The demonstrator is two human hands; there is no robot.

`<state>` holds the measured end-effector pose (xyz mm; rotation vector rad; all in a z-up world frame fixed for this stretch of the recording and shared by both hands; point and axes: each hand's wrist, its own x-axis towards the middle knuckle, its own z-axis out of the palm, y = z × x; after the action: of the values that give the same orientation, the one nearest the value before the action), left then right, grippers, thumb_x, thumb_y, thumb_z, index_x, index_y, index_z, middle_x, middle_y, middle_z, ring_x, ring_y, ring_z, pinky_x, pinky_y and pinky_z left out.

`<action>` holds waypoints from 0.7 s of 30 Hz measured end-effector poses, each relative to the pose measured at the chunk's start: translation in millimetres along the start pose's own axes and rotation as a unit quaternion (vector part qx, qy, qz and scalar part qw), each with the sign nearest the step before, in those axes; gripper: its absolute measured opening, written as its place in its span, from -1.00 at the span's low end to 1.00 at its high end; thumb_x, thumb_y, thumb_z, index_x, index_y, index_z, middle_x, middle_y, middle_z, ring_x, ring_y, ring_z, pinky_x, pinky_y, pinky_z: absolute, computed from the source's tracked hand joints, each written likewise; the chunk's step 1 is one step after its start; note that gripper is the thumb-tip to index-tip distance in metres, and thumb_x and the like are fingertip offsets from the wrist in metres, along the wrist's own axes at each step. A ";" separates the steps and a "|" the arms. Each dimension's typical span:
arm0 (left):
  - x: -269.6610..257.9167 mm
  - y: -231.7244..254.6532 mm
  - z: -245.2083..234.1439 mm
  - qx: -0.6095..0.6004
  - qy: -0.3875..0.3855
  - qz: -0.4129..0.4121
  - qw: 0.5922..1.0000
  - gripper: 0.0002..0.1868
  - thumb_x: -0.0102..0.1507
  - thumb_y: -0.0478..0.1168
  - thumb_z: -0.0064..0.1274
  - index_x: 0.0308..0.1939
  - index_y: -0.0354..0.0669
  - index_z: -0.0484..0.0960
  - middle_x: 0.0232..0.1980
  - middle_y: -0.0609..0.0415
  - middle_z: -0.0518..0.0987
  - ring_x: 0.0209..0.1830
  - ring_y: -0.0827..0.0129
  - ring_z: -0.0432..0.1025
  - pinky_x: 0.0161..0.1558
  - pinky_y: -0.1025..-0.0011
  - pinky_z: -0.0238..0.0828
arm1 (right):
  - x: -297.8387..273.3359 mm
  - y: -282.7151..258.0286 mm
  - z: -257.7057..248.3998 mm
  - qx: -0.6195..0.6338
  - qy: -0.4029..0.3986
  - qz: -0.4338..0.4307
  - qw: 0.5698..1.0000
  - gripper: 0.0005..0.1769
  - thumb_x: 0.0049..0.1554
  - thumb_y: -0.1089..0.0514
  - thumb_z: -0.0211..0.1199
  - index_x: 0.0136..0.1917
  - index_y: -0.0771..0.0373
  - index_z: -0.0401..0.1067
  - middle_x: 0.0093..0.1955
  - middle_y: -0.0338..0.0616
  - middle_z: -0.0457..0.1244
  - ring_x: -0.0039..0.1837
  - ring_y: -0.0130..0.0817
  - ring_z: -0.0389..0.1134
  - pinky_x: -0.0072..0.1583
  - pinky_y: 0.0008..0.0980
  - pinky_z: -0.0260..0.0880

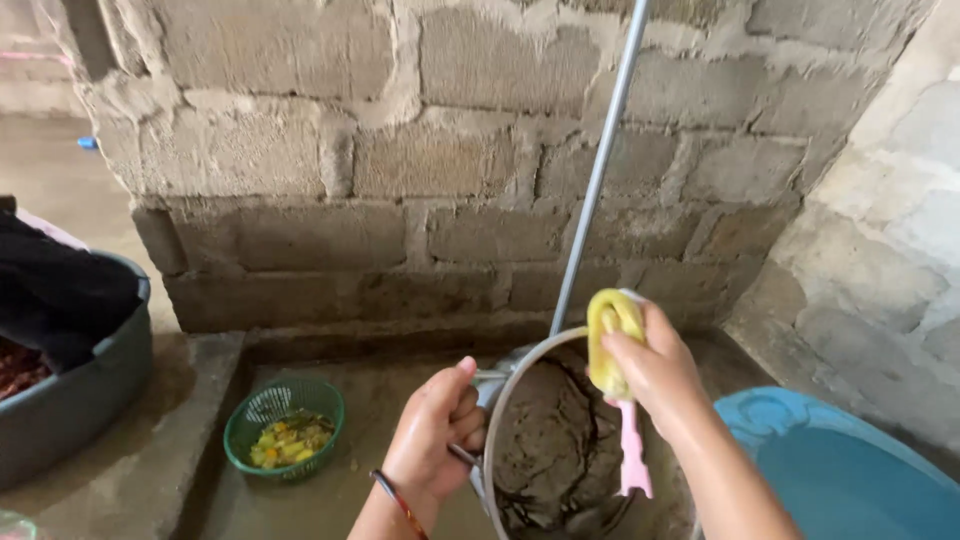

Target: Washing a pot and a ladle using a sponge and soap in a low-level washing area.

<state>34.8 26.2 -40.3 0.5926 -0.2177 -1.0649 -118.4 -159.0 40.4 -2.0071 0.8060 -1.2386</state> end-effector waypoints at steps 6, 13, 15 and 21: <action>7.8 -10.8 -28.5 -0.045 0.016 -0.044 0.998 -0.56 0.30 -0.12 0.11 -0.56 -0.01 0.22 -0.62 0.25 0.07 -0.67 0.47 0.00 -0.58 0.41 -0.15 | -14.4 -12.8 5.8 -0.153 -0.096 -0.090 0.979 -0.47 0.05 0.18 0.29 0.30 0.10 0.39 0.07 0.06 0.39 0.07 0.04 0.45 0.03 -0.10 0.44; -16.0 24.4 20.8 0.630 0.032 0.154 0.760 -0.61 0.07 0.04 0.33 -0.15 -0.01 0.60 -0.39 0.12 0.68 -0.42 0.35 0.60 -0.34 0.37 0.52 | -20.6 -35.0 -0.6 -0.169 -0.082 -0.221 0.957 -0.43 0.03 0.27 0.26 0.32 0.05 0.39 0.09 0.06 0.39 0.07 0.14 0.42 0.02 -0.03 0.44; -12.8 18.8 31.6 0.741 0.000 0.199 0.642 -0.48 0.03 0.14 0.43 -0.10 -0.01 0.61 -0.32 0.05 0.74 -0.32 0.29 0.69 -0.23 0.34 0.58 | -22.8 -37.4 -4.9 -0.153 -0.092 -0.247 0.952 -0.42 0.03 0.29 0.25 0.33 0.04 0.39 0.10 0.05 0.39 0.08 0.14 0.42 0.02 -0.04 0.45; -3.2 -19.0 42.3 0.761 0.189 0.092 0.613 -0.59 0.05 -0.02 0.26 -0.14 -0.05 0.48 -0.30 -0.09 0.68 -0.24 -0.06 0.56 -0.22 0.07 0.48 | -22.1 -0.4 -24.9 -0.106 -0.119 -0.264 0.951 -0.40 0.07 0.32 0.24 0.39 0.12 0.36 0.19 0.01 0.37 0.09 -0.02 0.46 0.08 -0.16 0.48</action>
<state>0.1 7.6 -15.6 2.2635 -0.8132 -0.2611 -149.2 -146.7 38.0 -2.5999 0.2961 -1.1841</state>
